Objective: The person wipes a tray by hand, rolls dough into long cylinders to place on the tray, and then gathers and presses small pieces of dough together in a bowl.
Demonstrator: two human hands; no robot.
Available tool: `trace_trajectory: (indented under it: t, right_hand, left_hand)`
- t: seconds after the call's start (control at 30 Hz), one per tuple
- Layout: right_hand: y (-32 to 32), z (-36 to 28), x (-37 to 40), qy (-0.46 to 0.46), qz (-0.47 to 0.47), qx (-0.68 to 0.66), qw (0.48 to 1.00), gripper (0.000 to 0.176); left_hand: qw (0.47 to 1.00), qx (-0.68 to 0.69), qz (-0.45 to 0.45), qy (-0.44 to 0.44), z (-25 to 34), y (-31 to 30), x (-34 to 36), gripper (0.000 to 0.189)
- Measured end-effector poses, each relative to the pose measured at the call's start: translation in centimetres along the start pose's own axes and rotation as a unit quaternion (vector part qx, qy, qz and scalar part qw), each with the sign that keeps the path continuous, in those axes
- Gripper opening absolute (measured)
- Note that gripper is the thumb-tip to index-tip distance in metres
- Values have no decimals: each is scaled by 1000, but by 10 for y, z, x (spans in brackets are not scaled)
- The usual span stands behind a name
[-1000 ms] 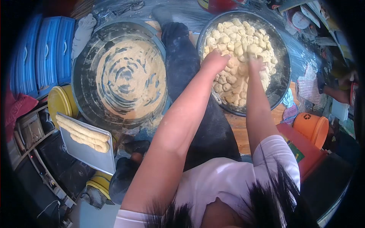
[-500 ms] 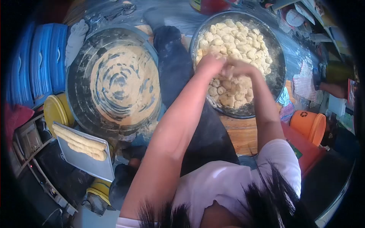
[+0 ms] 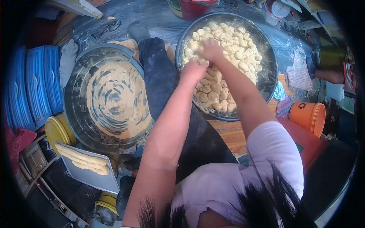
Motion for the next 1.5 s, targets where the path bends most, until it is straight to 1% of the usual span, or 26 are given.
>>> trace_trajectory:
  t: [0.07,0.13,0.23,0.3,0.33,0.4,0.47,0.53,0.57,0.63,0.7,0.73,0.8,0.87,0.93,0.97,1.03,1.07,1.13,1.17,1.23,1.27,1.33,1.4,1.47,1.5]
  right_hand:
    - [-6,24,44,-51,2,-33,998,69]
    - [-7,44,86,-34,-68,-15,997,68]
    - [-9,77,131,-52,-4,-9,999,65]
    - [-12,97,137,-66,-174,-195,963,65]
    - [-11,104,132,-63,-171,-197,963,65]
    - [-15,122,105,-37,39,-82,995,69]
    - [-24,127,69,53,178,-131,974,74]
    - [-24,122,33,189,228,-263,918,78]
    - [-26,104,23,190,228,-265,917,78]
    - [-25,64,2,314,103,-201,922,81]
    - [-16,15,-4,214,88,-116,966,74]
    - [-8,-3,4,211,84,-119,967,74]
    - [3,-36,27,30,81,2,996,64]
    - [44,-31,55,-80,150,58,984,56]
    - [45,-22,90,-88,76,-35,993,56]
    - [40,-13,108,-90,75,-39,992,56]
    - [29,11,132,-140,72,-96,983,58]
    - [31,25,134,-142,73,-99,982,58]
    - [36,57,124,12,115,30,993,73]
    - [34,58,116,12,114,30,993,73]
    - [21,66,93,161,168,-90,968,89]
    - [18,67,77,161,169,-90,968,89]
    - [19,71,53,227,62,-209,949,98]
    - [2,49,56,227,57,-216,948,94]
    - [-3,26,72,167,-57,-110,978,91]
    - [5,21,85,120,-27,-56,991,85]
  left_hand:
    - [999,25,26,9,-6,3,-3,56]
    - [1000,30,8,0,-11,6,-2,54]
    - [999,34,10,12,-25,14,-11,53]
    - [1000,19,16,12,-21,12,-4,54]
    - [1000,7,24,9,-18,11,0,54]
    - [999,-13,42,16,-19,15,0,52]
    - [997,-36,62,20,-18,14,1,50]
    - [999,31,29,32,-17,12,4,49]
    - [999,28,29,32,-19,14,1,49]
    - [998,13,60,6,-27,14,-9,45]
    - [998,27,58,15,-24,13,-12,45]
    - [997,44,51,24,-24,14,-12,44]
    - [997,34,68,26,-23,16,-15,46]
    - [995,10,93,39,-19,19,-18,49]
    - [998,3,57,8,-19,19,-20,54]
    - [999,-6,19,-27,-24,19,-18,59]
    - [999,-17,15,-31,-27,16,-15,59]
    - [999,-22,8,-33,-26,16,-13,59]
    - [999,-9,18,-47,-24,14,-6,59]
    - [999,-11,26,-28,-23,13,-3,58]
    - [999,-15,34,-5,-20,12,0,58]
    - [999,-17,33,-9,-18,11,2,58]
    - [999,-18,33,-11,-17,10,3,58]
    - [999,-21,35,-16,-17,10,2,58]
    - [999,-26,30,-13,-16,10,1,59]
    - [999,-33,27,-10,-15,10,0,59]
Point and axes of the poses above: each hand's wrist, its own x-axis away from the middle knuckle, its own y-axis out of the palm, z = x × y, the point moved 3 cm from there along -x, towards the middle knuckle, and after that the axes turned 1 degree about y, right-handed, at the moved point
